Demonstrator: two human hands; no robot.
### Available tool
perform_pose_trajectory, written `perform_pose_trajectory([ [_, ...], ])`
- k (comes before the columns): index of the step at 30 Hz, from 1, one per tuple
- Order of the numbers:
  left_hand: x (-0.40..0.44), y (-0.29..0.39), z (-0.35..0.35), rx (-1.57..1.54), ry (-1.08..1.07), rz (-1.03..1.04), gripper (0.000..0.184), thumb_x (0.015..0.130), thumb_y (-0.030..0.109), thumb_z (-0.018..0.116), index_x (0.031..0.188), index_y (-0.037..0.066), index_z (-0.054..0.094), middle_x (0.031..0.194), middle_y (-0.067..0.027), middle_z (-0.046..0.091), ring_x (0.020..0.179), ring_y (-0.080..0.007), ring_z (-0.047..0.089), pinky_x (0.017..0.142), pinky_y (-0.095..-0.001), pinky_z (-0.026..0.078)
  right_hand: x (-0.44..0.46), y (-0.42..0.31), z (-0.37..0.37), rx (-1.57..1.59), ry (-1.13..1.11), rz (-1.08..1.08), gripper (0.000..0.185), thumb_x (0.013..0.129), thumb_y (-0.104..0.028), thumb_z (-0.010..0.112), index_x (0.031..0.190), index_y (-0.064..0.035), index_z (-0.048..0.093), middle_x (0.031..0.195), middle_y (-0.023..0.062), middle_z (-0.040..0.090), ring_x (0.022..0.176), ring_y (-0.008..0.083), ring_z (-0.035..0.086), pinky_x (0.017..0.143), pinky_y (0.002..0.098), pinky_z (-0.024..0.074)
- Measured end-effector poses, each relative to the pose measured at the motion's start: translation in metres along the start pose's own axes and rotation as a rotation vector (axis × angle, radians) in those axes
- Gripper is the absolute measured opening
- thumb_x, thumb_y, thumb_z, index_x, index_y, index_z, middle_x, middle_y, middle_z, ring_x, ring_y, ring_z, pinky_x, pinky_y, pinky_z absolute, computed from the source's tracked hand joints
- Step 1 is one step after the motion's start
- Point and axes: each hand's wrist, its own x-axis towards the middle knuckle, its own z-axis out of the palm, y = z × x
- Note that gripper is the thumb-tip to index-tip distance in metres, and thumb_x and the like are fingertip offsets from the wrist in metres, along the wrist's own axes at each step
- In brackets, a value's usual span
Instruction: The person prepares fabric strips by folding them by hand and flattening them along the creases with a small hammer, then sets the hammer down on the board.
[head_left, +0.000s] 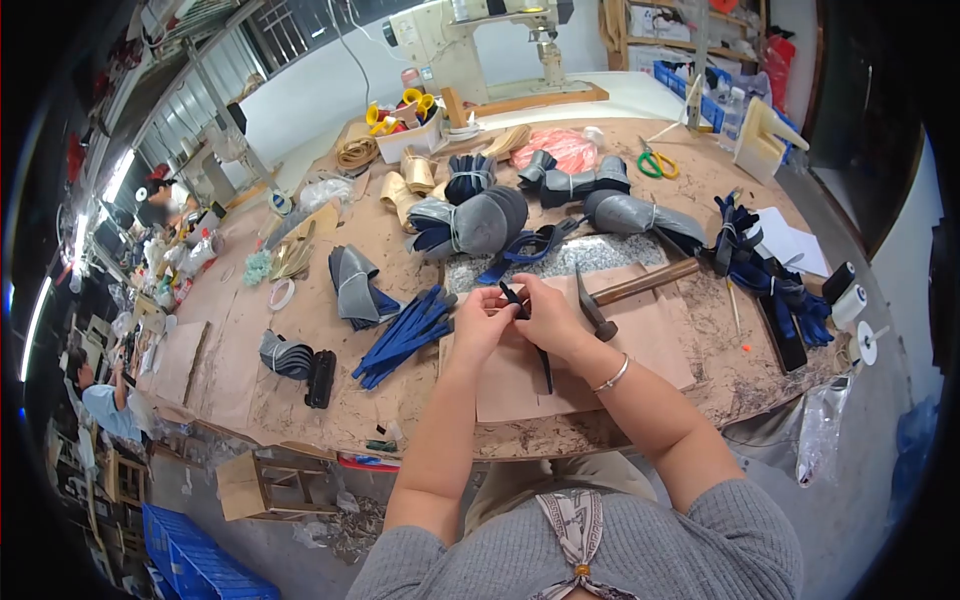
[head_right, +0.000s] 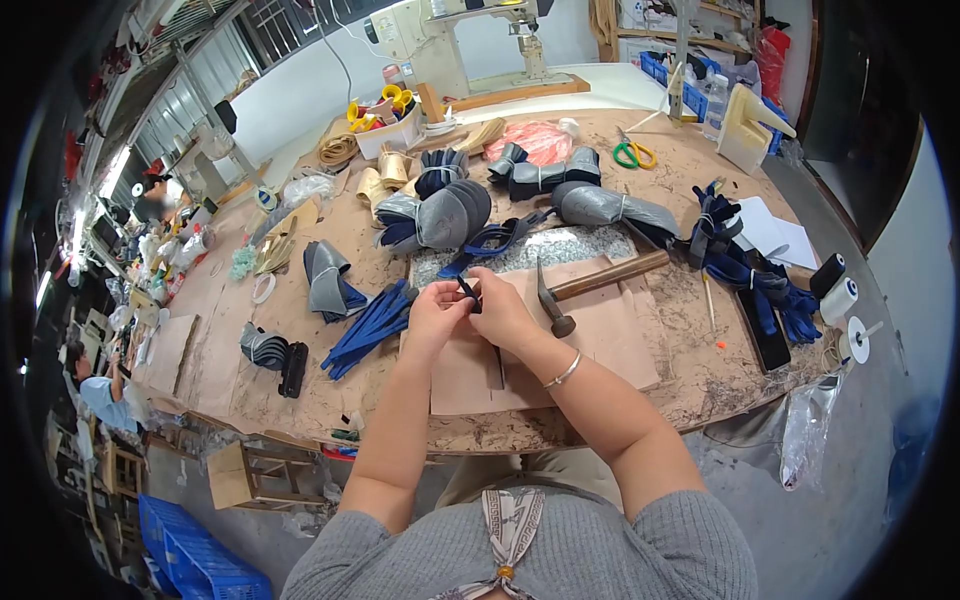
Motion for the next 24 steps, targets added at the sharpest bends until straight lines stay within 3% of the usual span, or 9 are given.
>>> perform_pose_trajectory([
  [4,0.000,0.012,0.001,-0.336,0.018,-0.014,0.028,0.087,0.004,0.071,0.112,-0.002,0.058,0.100,-0.0084,0.066,0.089,-0.0150,0.066,0.076,-0.0277,0.056,0.000,-0.011,0.001,0.054,0.119,-0.167,0.050,0.073,0.002,0.072,0.119,0.0005,0.054,0.092,0.0181,0.067,0.084,0.0328,0.067,0.075,0.0377,0.0540],
  [8,-0.003,0.015,0.002,-0.598,-0.042,0.050,0.025,0.092,0.006,0.067,0.115,0.002,0.060,0.101,-0.0056,0.066,0.089,-0.0143,0.065,0.079,-0.0295,0.055,-0.003,-0.022,-0.002,0.199,0.037,-0.119,0.037,0.080,-0.003,0.074,0.114,0.0002,0.062,0.096,0.0098,0.071,0.085,0.0134,0.068,0.075,0.0273,0.0550],
  [9,-0.004,0.017,0.001,-0.662,-0.043,0.042,0.024,0.093,0.008,0.066,0.116,0.004,0.060,0.101,-0.0047,0.066,0.089,-0.0143,0.065,0.079,-0.0304,0.055,-0.002,-0.026,-0.005,0.292,0.000,-0.071,0.031,0.085,-0.005,0.070,0.115,0.0006,0.064,0.101,0.0077,0.071,0.090,0.0107,0.067,0.080,0.0255,0.0548],
  [14,-0.006,0.017,-0.012,-0.890,-0.181,-0.031,0.027,0.099,0.018,0.059,0.125,0.008,0.056,0.101,-0.0036,0.066,0.089,-0.0176,0.065,0.080,-0.0361,0.056,0.000,-0.021,-0.009,0.747,-0.044,0.032,0.021,0.093,-0.009,0.064,0.111,0.0014,0.063,0.102,0.0080,0.070,0.088,0.0133,0.067,0.080,0.0276,0.0559],
  [16,-0.005,0.016,-0.018,-0.915,-0.283,-0.028,0.029,0.100,0.018,0.057,0.128,0.008,0.054,0.096,-0.0032,0.065,0.084,-0.0163,0.065,0.075,-0.0334,0.055,0.003,-0.023,-0.012,0.984,-0.049,0.089,0.019,0.095,-0.009,0.063,0.111,0.0013,0.061,0.102,0.0087,0.069,0.088,0.0138,0.067,0.079,0.0282,0.0567],
  [18,-0.005,0.021,-0.022,-0.930,-0.386,-0.033,0.032,0.101,0.018,0.054,0.131,0.007,0.052,0.091,-0.0028,0.063,0.079,-0.0151,0.064,0.070,-0.0307,0.055,0.005,-0.019,-0.014,0.962,-0.034,0.070,0.017,0.095,-0.007,0.062,0.110,0.0004,0.059,0.100,0.0085,0.068,0.086,0.0140,0.067,0.077,0.0280,0.0576],
  [19,-0.011,0.028,-0.019,-0.883,-0.375,-0.071,0.034,0.101,0.019,0.055,0.134,0.009,0.051,0.087,0.0014,0.061,0.077,-0.0118,0.062,0.068,-0.0272,0.053,0.006,-0.019,-0.015,0.947,-0.037,0.072,0.017,0.094,-0.007,0.062,0.110,0.0003,0.059,0.099,0.0083,0.068,0.085,0.0138,0.067,0.077,0.0278,0.0575],
  [24,-0.014,0.030,-0.015,-0.726,-0.381,-0.122,0.040,0.101,0.022,0.055,0.139,0.008,0.050,0.084,0.0020,0.060,0.070,-0.0101,0.059,0.065,-0.0247,0.051,0.005,-0.026,-0.020,0.887,-0.064,0.082,0.019,0.093,-0.003,0.063,0.110,0.0008,0.057,0.090,0.0061,0.067,0.080,0.0109,0.066,0.072,0.0261,0.0567],
])
